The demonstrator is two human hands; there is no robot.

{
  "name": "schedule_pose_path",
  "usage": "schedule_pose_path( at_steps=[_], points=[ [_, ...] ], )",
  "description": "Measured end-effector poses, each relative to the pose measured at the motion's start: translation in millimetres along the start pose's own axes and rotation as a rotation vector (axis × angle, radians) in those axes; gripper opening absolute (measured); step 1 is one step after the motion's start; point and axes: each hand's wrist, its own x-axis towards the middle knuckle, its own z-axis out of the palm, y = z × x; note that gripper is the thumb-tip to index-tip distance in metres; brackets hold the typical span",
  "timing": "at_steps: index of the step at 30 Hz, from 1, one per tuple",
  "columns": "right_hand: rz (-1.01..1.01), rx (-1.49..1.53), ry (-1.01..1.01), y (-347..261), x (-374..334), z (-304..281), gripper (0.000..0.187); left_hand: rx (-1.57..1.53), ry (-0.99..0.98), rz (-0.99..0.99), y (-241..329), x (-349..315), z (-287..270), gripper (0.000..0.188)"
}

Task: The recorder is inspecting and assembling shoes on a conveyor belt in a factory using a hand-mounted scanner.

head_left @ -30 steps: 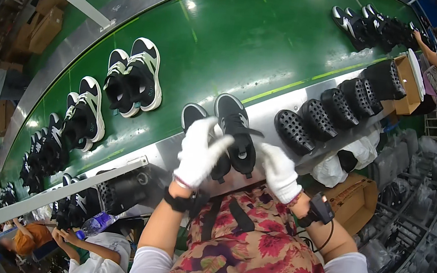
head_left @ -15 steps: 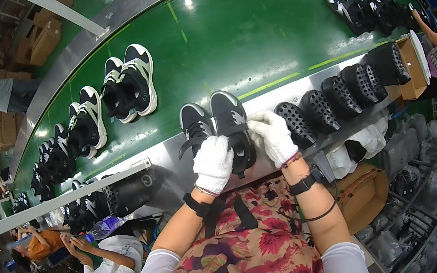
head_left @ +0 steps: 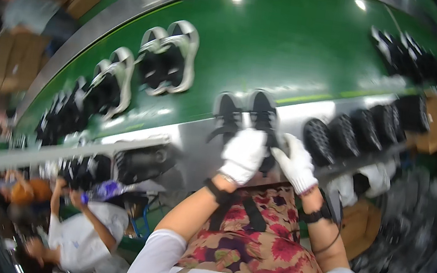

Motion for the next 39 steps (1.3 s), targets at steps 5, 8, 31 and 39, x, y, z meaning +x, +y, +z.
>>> schedule_pose_path(
  at_steps=[5, 8, 31, 39],
  points=[
    [-0.039, -0.163, -0.114, -2.9, 19.6, -1.0, 0.044, -0.083, 0.028, 0.013, 21.9, -9.3, -26.9, 0.017],
    [-0.127, -0.342, -0.195, 11.7, 42.4, -18.2, 0.038, 0.012, 0.457, 0.169, 14.4, -58.3, -79.7, 0.034],
    [-0.832, 0.166, -0.712, -299.1, -9.9, 87.3, 0.028, -0.442, 0.957, -1.003, -129.5, -201.8, -159.6, 0.048],
    [-0.758, 0.377, -0.876, -217.7, -5.5, -26.3, 0.047, -1.303, 0.822, -0.723, -4.3, -146.3, -195.6, 0.024]
  ],
)
